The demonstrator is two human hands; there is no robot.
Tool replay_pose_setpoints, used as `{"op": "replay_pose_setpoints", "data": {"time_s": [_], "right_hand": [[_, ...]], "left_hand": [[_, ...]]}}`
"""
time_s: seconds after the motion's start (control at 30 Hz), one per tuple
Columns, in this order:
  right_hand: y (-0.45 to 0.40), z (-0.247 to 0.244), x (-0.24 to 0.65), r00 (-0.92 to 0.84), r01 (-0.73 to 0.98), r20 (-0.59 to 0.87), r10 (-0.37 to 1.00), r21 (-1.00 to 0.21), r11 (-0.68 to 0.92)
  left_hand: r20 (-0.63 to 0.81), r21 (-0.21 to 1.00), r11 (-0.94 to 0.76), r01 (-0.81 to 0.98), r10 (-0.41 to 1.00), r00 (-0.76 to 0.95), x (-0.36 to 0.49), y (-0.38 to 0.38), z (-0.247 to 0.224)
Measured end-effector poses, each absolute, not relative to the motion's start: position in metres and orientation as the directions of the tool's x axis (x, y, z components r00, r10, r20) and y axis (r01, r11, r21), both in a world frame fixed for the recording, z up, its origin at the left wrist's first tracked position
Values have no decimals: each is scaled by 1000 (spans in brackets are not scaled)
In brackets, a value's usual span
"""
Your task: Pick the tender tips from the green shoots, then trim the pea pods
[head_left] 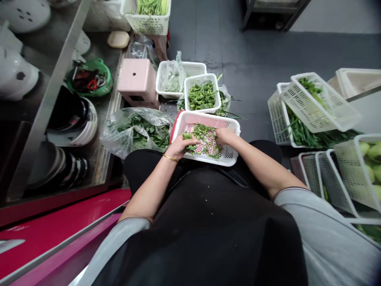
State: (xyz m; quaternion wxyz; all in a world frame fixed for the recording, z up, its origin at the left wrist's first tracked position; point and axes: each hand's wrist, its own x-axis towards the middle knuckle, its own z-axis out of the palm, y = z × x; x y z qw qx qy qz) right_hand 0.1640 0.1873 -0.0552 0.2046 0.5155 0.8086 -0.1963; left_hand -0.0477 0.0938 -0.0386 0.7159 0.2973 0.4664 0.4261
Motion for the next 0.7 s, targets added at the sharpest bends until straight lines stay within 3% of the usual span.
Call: {"op": "replay_pose_setpoints", "data": {"time_s": [0.07, 0.17, 0.23, 0.3, 0.43, 0.6, 0.7], "right_hand": [[186, -42, 167, -443, 896, -538, 717, -297, 330], [172, -19, 167, -599, 676, -509, 619, -735, 50], [157, -8, 161, -661, 521, -465, 589, -849, -86], [144, 0, 154, -680, 496, -417, 603, -867, -41], [138, 16, 155, -731, 554, -275, 624, -773, 308], [142, 25, 180, -668, 568, -132, 732, -727, 386], [137, 17, 179, -749, 506, 6, 662, -639, 579]], "left_hand": [[-441, 817, 476, -325, 879, 181, -48, 93, -38], [-480, 800, 514, -310, 858, 183, -40, 93, -42], [-468, 800, 513, -312, 858, 210, -34, 92, -45], [-440, 809, 501, -307, 863, 248, -30, 91, -46], [-426, 824, 515, -236, 837, 343, -34, 85, -43], [-480, 795, 582, -168, 775, 411, -39, 87, -30], [-453, 819, 562, -116, 757, 471, -35, 99, -21]]}}
